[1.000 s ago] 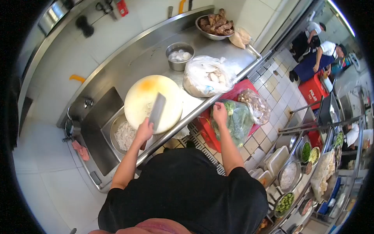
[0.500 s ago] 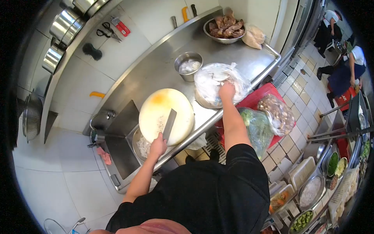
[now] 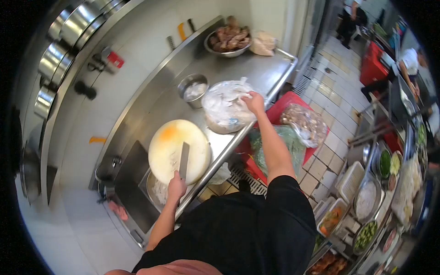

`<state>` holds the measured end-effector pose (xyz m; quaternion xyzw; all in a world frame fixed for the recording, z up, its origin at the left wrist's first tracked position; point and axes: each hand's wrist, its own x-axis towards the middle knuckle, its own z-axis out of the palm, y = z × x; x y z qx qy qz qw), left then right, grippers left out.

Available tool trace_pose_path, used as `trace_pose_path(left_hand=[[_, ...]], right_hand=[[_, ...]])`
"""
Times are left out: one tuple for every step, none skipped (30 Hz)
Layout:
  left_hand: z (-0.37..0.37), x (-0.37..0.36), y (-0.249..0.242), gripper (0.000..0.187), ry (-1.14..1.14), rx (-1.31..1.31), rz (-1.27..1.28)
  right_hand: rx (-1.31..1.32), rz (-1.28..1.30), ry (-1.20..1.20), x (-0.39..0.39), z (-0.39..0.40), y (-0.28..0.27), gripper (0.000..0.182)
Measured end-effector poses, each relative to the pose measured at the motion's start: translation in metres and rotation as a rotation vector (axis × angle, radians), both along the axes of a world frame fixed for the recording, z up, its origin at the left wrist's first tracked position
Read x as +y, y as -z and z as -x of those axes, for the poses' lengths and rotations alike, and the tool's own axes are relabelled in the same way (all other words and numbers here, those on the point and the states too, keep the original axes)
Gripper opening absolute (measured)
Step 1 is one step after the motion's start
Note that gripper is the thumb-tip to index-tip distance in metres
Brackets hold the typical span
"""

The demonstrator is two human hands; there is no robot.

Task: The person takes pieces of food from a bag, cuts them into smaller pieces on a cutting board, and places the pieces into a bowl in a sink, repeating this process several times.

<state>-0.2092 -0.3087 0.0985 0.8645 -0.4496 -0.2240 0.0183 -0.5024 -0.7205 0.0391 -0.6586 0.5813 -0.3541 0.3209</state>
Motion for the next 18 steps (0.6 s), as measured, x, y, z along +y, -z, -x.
trace_pose_path(left_hand=[[-0.005, 0.002, 0.006, 0.040, -0.019, 0.017, 0.014], [-0.012, 0.004, 0.011, 0.041, -0.040, 0.035, 0.026], [-0.019, 0.006, 0.016, 0.041, -0.005, 0.046, 0.028], [-0.027, 0.008, 0.021, 0.042, 0.007, 0.101, 0.086], [-0.036, 0.010, 0.027, 0.042, 0.011, 0.157, 0.146], [-0.045, 0.012, 0.038, 0.042, 0.034, 0.150, 0.193], [-0.041, 0.012, 0.026, 0.042, 0.030, 0.160, 0.197], [-0.041, 0.011, 0.015, 0.041, -0.043, 0.302, 0.186], [-0.043, 0.013, 0.003, 0.040, -0.128, 0.442, 0.172], [-0.051, 0.018, 0.008, 0.039, -0.156, 0.505, 0.153], [-0.063, 0.025, 0.017, 0.038, -0.191, 0.567, 0.140], [-0.077, 0.035, 0.030, 0.038, -0.234, 0.566, 0.148], [-0.091, 0.044, 0.045, 0.038, -0.174, 0.493, 0.206], [-0.103, 0.051, 0.055, 0.037, -0.110, 0.419, 0.263], [-0.117, 0.054, 0.057, 0.037, -0.142, 0.419, 0.272], [-0.132, 0.056, 0.058, 0.038, -0.157, 0.326, 0.262], [-0.147, 0.058, 0.059, 0.039, -0.170, 0.236, 0.246], [-0.177, 0.060, 0.091, 0.039, -0.055, 0.087, 0.384]], right_hand=[[-0.044, 0.035, -0.003, 0.002, 0.005, -0.009, 0.048], [-0.033, 0.039, 0.038, 0.005, 0.009, -0.017, 0.048], [-0.053, 0.042, 0.091, 0.008, 0.007, -0.024, 0.047], [-0.074, 0.048, 0.135, 0.009, 0.005, -0.029, 0.046], [-0.064, 0.057, 0.151, 0.009, -0.001, -0.036, 0.046], [-0.087, 0.082, 0.169, 0.009, -0.010, -0.034, 0.045], [-0.110, 0.105, 0.175, 0.017, -0.022, -0.044, 0.045], [-0.132, 0.011, 0.039, 0.024, -0.030, -0.055, 0.042], [-0.126, 0.002, 0.016, 0.035, -0.043, -0.066, 0.042], [-0.152, -0.084, -0.093, 0.043, -0.062, -0.075, 0.040], [-0.177, -0.172, -0.208, 0.053, -0.086, -0.083, 0.038], [-0.172, -0.180, -0.250, 0.066, -0.112, -0.090, 0.038], [-0.186, -0.148, -0.323, 0.079, -0.134, -0.097, 0.037], [-0.200, -0.113, -0.391, 0.091, -0.155, -0.105, 0.035], [-0.215, -0.077, -0.458, 0.103, -0.174, -0.115, 0.034], [-0.227, -0.056, -0.490, 0.117, -0.194, -0.128, 0.031], [-0.220, -0.060, -0.516, 0.132, -0.213, -0.139, 0.031], [-0.238, -0.037, -0.583, 0.146, -0.230, -0.147, 0.032]])
